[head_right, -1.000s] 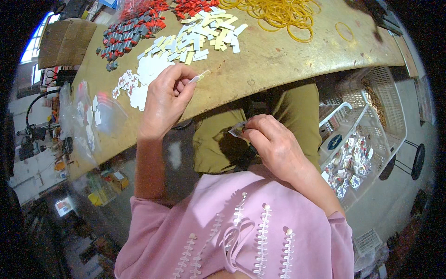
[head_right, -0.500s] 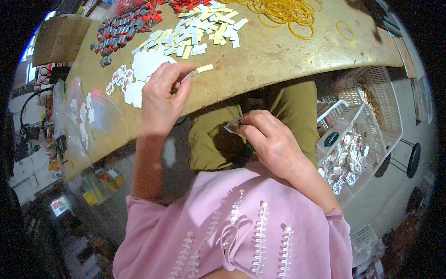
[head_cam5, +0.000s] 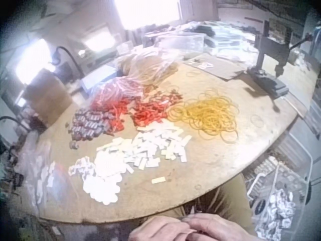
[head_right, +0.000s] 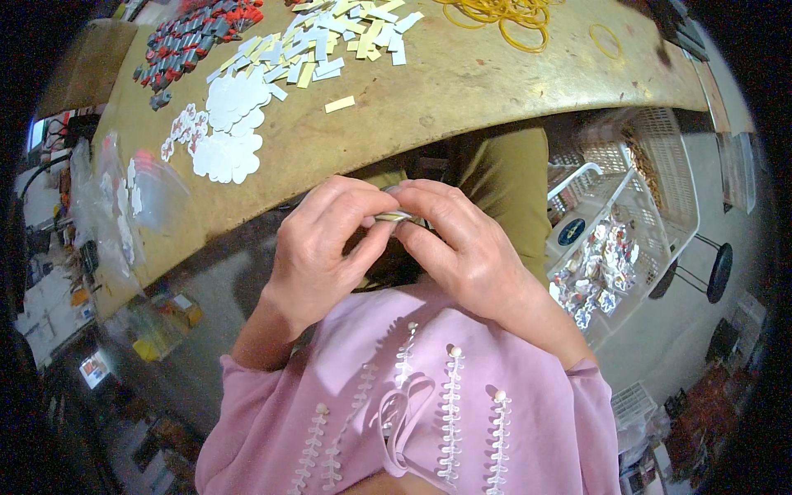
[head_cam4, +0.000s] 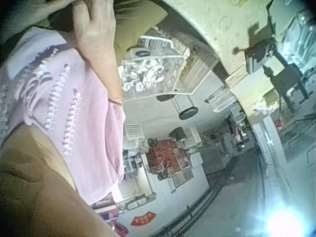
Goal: The person repeatedly picks small white and colored paper cutouts and rectangular pieces from a table, places them into small clear plastic bags, and sets the filled bags aside. The process continues with multiple bags being filled one at a time.
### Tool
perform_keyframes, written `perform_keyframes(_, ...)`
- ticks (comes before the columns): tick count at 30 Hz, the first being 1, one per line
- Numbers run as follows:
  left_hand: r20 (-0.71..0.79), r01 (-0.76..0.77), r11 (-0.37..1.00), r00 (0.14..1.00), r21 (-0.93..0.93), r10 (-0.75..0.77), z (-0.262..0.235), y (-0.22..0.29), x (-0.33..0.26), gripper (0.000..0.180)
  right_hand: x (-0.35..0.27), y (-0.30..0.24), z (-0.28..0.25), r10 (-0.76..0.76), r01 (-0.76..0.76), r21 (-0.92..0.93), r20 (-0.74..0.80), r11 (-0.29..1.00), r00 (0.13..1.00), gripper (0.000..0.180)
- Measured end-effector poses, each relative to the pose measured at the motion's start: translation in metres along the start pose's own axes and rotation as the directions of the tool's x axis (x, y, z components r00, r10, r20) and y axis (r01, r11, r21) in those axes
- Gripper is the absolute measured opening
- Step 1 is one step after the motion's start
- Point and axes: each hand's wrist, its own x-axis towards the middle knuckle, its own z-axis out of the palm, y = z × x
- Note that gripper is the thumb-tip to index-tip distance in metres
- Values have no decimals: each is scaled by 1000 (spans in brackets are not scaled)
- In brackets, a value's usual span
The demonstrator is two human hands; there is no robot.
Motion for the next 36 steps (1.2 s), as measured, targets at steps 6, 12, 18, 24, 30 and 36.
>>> perform_keyframes(6,-2,120,993,993,-16,-120,-28,-3,-5,33,-3,2,-1,7,-7,-8,23,1000,1000,22)
perform_keyframes(12,-119,202,979,973,39,-196,-53,-15,-12,20,1,1,-1,2,0,-45,37,999,999,25)
perform_keyframes(18,-152,174,954,978,243,-139,-100,-39,28,10,-5,2,-6,91,-91,-45,-8,995,996,30)
perform_keyframes(24,-242,9,816,957,578,161,-139,-128,107,17,-8,2,4,101,-102,-39,-31,994,994,28)
perform_keyframes(30,-101,34,653,993,756,64,-146,-167,148,12,-18,7,-5,138,-140,-30,-36,990,990,27)
perform_keyframes(36,-193,217,606,976,765,-106,-157,-165,137,19,-13,12,-11,125,-125,-10,-35,992,992,23)
